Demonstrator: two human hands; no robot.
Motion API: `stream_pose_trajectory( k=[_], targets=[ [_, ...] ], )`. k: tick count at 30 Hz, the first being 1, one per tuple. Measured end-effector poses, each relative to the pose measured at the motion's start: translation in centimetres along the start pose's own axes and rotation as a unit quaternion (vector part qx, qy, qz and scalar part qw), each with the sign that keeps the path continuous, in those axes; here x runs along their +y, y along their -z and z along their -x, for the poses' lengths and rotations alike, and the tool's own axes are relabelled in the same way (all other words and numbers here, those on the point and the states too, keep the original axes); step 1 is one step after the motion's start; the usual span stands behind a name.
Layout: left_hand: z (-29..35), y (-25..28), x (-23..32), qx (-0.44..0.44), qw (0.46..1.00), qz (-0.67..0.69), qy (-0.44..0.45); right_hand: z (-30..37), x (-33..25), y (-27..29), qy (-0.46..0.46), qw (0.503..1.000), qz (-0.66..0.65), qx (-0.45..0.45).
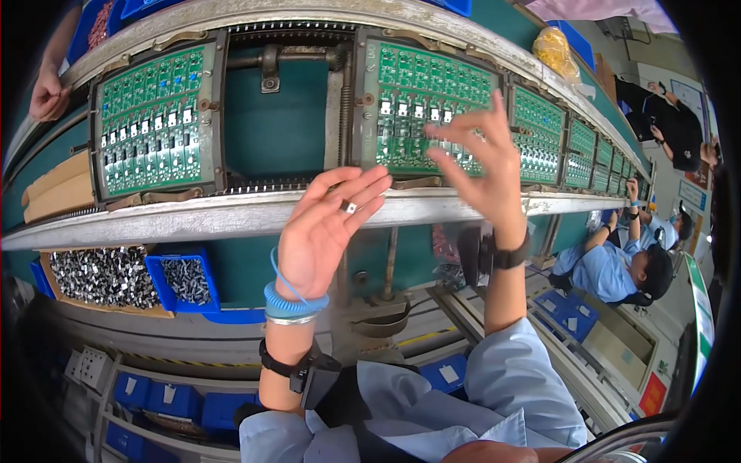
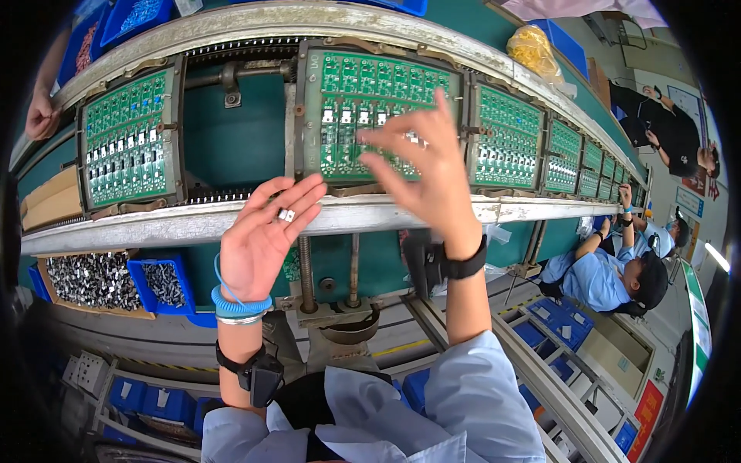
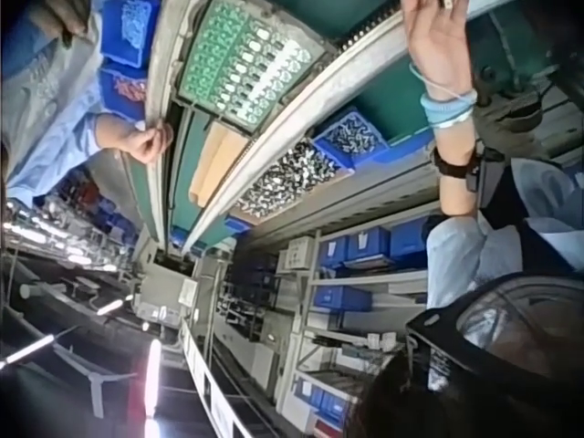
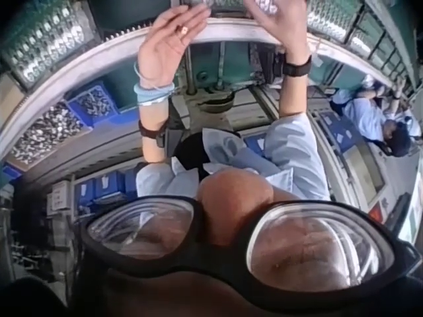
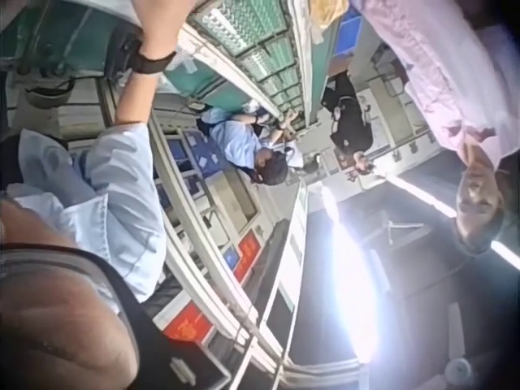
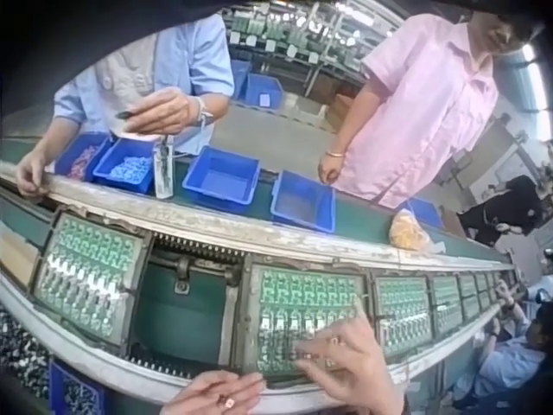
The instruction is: The person picks up components from a blue bin and a cardboard box, placing them one by one into slots on a circuit board. After populating the board, the person uses their finger to point at specific components on the board.
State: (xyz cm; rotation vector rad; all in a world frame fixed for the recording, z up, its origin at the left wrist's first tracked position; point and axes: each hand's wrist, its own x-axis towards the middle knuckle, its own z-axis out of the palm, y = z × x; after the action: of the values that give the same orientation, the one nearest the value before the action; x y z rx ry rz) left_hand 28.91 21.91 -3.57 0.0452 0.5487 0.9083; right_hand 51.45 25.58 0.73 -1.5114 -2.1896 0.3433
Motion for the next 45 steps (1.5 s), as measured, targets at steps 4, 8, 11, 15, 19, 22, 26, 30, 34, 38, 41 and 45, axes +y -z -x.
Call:
stream_pose_trajectory(
  k=[4,8,11,15,19,22,26,30,34,38,41,45],
  targets=[
    [0.3,-0.4,0.0,0.004,0.999,0.032,0.01,0.0,-5.2,-1.8,0.067,0.992,-0.091,-0.064],
    [0.7,-1.6,0.3,0.023,1.0,0.0,0.018,0.2,-6.1,-2.2,0.048,0.992,-0.097,-0.066],
    [0.9,-2.1,0.5,0.009,0.999,-0.033,0.014,0.3,-5.8,-2.1,0.058,0.992,-0.103,-0.046],
    [0.8,-3.0,0.0,0.0,0.998,-0.064,0.028,0.5,-5.3,-1.1,0.033,0.995,-0.096,0.015],
    [0.3,-3.7,-0.9,0.028,0.99,-0.136,0.01,0.9,-5.7,-0.8,-0.032,0.984,-0.147,0.091],
    [-0.1,-3.9,-0.9,-0.042,0.998,-0.056,-0.008,0.6,-6.4,0.0,-0.077,0.969,-0.199,0.127],
    [-0.9,-6.6,-1.7,0.067,0.977,-0.188,-0.08,0.3,-5.4,1.3,-0.118,0.947,-0.276,0.113],
    [-1.5,-7.0,-0.8,0.036,0.934,-0.346,-0.079,0.1,-3.6,3.8,-0.103,0.932,-0.346,0.029],
    [-2.0,-7.2,-0.6,0.002,0.915,-0.399,-0.054,0.5,-1.3,5.2,-0.055,0.936,-0.345,-0.046],
    [-2.7,-7.6,-1.0,0.003,0.924,-0.382,-0.017,0.7,0.2,5.4,0.003,0.948,-0.313,-0.052],
    [-3.5,-8.1,-1.7,-0.011,0.928,-0.373,-0.003,0.8,1.3,5.4,0.019,0.945,-0.323,-0.051],
    [-4.3,-7.4,-1.7,0.025,0.932,-0.36,-0.003,0.8,2.9,5.3,-0.006,0.934,-0.35,-0.064]
  ],
)
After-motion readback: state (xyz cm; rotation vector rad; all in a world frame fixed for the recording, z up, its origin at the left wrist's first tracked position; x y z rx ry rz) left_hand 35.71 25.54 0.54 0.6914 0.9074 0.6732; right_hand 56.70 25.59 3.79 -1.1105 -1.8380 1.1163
